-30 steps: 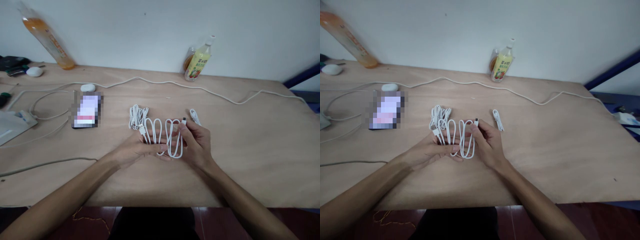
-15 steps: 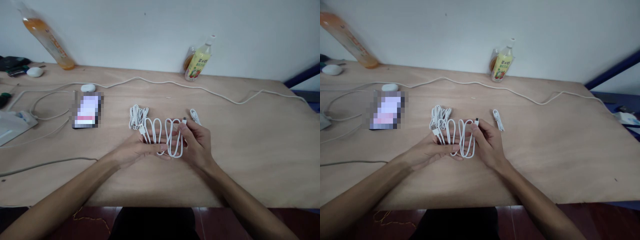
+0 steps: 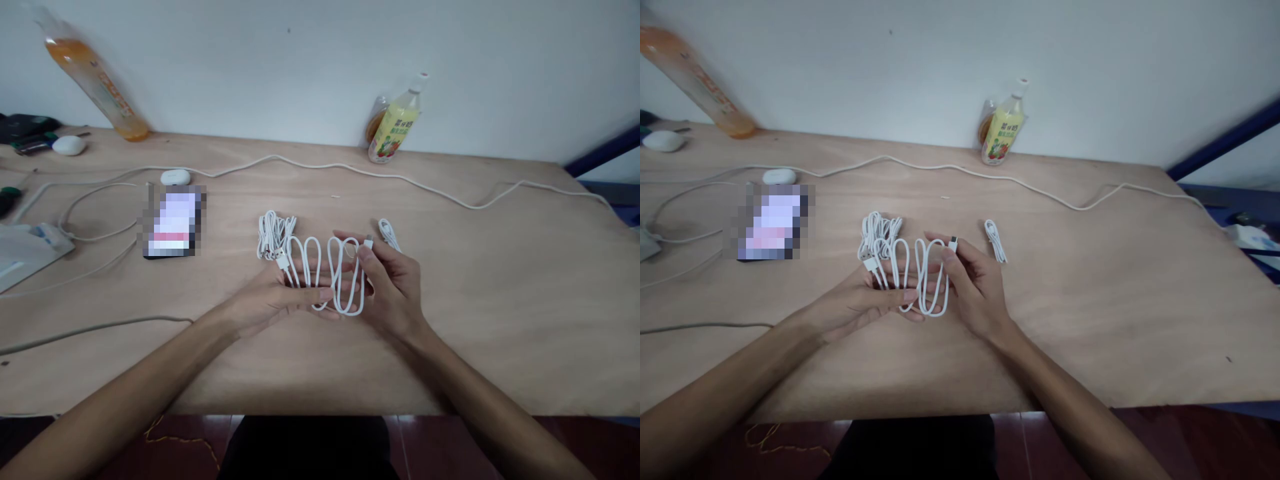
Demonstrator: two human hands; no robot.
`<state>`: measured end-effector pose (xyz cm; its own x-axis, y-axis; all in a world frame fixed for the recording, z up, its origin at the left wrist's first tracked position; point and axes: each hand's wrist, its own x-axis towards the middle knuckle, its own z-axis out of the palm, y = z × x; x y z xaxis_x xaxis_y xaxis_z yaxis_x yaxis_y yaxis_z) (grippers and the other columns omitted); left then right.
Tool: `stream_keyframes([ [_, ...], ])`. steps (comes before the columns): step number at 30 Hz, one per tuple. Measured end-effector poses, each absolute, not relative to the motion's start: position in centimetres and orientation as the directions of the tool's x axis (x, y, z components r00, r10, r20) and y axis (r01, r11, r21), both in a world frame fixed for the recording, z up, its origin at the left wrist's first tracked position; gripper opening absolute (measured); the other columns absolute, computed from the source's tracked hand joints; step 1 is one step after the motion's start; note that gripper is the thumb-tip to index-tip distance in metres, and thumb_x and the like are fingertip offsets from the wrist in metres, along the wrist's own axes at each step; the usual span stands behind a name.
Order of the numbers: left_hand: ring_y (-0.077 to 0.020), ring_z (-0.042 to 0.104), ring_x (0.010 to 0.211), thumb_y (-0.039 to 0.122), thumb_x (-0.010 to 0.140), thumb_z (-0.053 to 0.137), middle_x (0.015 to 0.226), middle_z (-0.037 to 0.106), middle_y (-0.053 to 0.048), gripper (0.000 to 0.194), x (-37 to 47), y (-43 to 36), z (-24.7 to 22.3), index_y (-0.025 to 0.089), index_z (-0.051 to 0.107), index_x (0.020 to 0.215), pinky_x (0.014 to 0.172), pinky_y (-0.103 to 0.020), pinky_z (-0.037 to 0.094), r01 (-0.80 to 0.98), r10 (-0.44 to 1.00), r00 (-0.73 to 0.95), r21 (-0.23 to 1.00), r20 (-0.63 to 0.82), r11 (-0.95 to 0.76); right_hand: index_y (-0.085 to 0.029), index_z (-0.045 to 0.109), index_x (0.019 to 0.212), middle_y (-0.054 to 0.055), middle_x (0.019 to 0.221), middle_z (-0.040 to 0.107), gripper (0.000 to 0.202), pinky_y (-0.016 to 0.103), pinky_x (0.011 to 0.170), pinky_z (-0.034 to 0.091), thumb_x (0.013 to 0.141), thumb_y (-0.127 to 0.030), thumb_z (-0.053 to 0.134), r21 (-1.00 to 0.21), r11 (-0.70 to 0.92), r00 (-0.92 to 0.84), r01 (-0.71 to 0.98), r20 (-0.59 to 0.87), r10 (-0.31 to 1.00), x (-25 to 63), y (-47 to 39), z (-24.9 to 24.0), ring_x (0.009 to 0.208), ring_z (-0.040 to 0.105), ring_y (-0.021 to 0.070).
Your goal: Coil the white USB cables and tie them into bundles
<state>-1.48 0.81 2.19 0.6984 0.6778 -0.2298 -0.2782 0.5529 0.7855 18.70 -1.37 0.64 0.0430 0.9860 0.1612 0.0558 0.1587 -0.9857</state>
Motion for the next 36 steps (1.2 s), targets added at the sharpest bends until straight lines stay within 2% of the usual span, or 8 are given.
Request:
stream_keyframes([
  [5, -0.0341, 0.077, 0.125, 0.017, 0.085, 0.092, 0.132, 0.082, -0.017, 0.04, -1.42, 0.8, 2.26, 0.018, 0.08, 0.123, 0.085, -0.035, 0.066, -0.285, 0.693, 0.681, 0.787, -0.236, 0.547, -0.025, 0.084, 0.129, 0.004, 0.097, 0.083, 0.039, 0.026, 0.052, 0.056, 0.103, -0.052, 0.069, -0.989, 0.126, 0.056, 0.083, 0.131, 0.99, 18.71, -1.37, 0.78, 0.07, 0.072, 0.0163],
  [12, -0.033, 0.078, 0.122, 0.018, 0.086, 0.091, 0.131, 0.082, -0.016, 0.037, -1.45, 0.7, 2.29, 0.019, 0.08, 0.122, 0.087, -0.036, 0.065, -0.299, 0.71, 0.665, 0.789, -0.231, 0.537, -0.025, 0.084, 0.133, 0.002, 0.084, 0.077, 0.036, 0.026, 0.053, 0.05, 0.105, -0.041, 0.068, -0.972, 0.184, 0.058, 0.148, 0.194, 0.979, 18.82, -1.28, 0.54, 0.068, 0.065, 0.0158],
  [18, -0.0313, 0.079, 0.119, 0.017, 0.088, 0.09, 0.13, 0.083, -0.014, 0.055, -1.51, 0.8, 1.99, 0.024, 0.074, 0.14, 0.084, -0.033, 0.063, -0.323, 0.723, 0.658, 0.789, -0.211, 0.523, -0.027, 0.083, 0.132, 0.003, 0.102, 0.083, 0.034, 0.028, 0.055, 0.051, 0.106, -0.038, 0.065, -0.943, 0.256, 0.034, 0.212, 0.269, 0.963, 18.95, -1.15, 0.12, 0.069, 0.065, 0.0148],
  [22, -0.0326, 0.079, 0.119, 0.015, 0.09, 0.087, 0.134, 0.082, -0.016, 0.057, -1.52, 0.79, 1.98, 0.024, 0.072, 0.144, 0.087, -0.036, 0.063, -0.313, 0.726, 0.653, 0.796, -0.216, 0.518, -0.026, 0.083, 0.129, 0.003, 0.1, 0.083, 0.033, 0.028, 0.055, 0.052, 0.106, -0.037, 0.064, -0.937, 0.273, 0.023, 0.22, 0.285, 0.958, 18.88, -1.07, 0.08, 0.067, 0.065, 0.0144],
  [28, -0.0316, 0.079, 0.119, 0.014, 0.089, 0.087, 0.139, 0.08, -0.016, 0.049, -1.49, 0.73, 2.16, 0.022, 0.077, 0.136, 0.088, -0.036, 0.063, -0.3, 0.73, 0.639, 0.795, -0.243, 0.527, -0.024, 0.083, 0.121, 0.002, 0.092, 0.081, 0.027, 0.028, 0.055, 0.053, 0.105, -0.035, 0.063, -0.924, 0.307, 0.005, 0.226, 0.317, 0.949, 18.66, -1.17, 0.27, 0.065, 0.066, 0.0147],
  [32, -0.0298, 0.079, 0.118, 0.015, 0.09, 0.086, 0.138, 0.08, -0.016, 0.035, -1.51, 0.81, 2.05, 0.019, 0.082, 0.124, 0.088, -0.033, 0.062, -0.293, 0.715, 0.659, 0.795, -0.234, 0.53, -0.024, 0.082, 0.121, 0.002, 0.09, 0.081, 0.027, 0.029, 0.061, 0.055, 0.106, -0.032, 0.061, -0.883, 0.365, -0.022, 0.294, 0.376, 0.926, 18.69, -1.21, 0.28, 0.067, 0.067, 0.0153],
  [36, -0.0298, 0.078, 0.117, 0.015, 0.089, 0.087, 0.136, 0.08, -0.015, 0.034, -1.5, 0.82, 1.96, 0.019, 0.083, 0.123, 0.087, -0.033, 0.062, -0.301, 0.716, 0.66, 0.794, -0.227, 0.529, -0.023, 0.082, 0.121, 0.001, 0.079, 0.076, 0.029, 0.03, 0.06, 0.053, 0.106, -0.034, 0.06, -0.838, 0.384, -0.035, 0.388, 0.403, 0.914, 18.82, -1.27, 0.28, 0.065, 0.066, 0.0168],
])
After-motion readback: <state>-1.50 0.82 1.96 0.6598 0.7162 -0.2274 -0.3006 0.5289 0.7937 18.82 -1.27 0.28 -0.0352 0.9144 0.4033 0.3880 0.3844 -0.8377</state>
